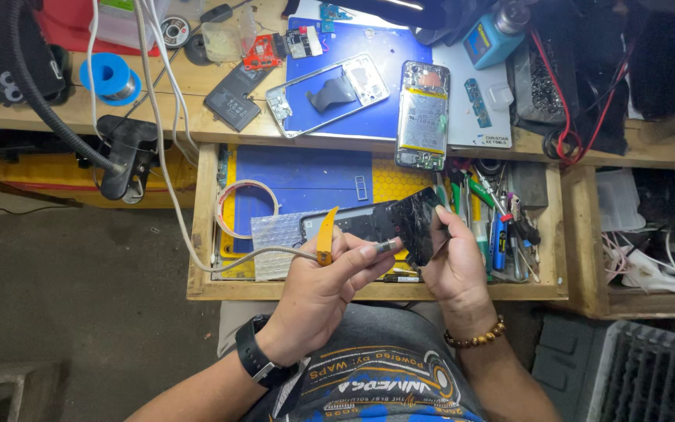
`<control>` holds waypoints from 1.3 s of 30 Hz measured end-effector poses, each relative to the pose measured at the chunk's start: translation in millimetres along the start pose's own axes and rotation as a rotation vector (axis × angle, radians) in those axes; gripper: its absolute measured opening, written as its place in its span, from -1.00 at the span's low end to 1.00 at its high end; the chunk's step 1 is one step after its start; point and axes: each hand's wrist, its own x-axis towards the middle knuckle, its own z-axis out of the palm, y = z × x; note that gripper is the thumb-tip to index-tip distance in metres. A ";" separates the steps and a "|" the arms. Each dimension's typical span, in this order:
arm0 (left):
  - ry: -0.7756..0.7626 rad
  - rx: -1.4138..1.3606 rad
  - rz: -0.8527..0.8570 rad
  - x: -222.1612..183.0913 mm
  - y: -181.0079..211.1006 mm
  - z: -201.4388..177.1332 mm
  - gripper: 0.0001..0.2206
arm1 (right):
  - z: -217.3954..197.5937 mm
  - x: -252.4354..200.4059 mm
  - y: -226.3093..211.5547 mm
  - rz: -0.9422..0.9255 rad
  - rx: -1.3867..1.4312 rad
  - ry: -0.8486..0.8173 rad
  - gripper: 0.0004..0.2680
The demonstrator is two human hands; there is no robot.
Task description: The person disassembles a smartphone, removes the battery, and replaces the motherboard with a new one. They then reassemble the phone, connect a charging cable, and test the device to ensure it powers on correctly.
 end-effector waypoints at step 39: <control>0.071 0.625 -0.252 -27.5 51.9 -64.0 -0.85 | 42.0 -36.9 -7.8 -0.490 -0.195 -0.150 -0.80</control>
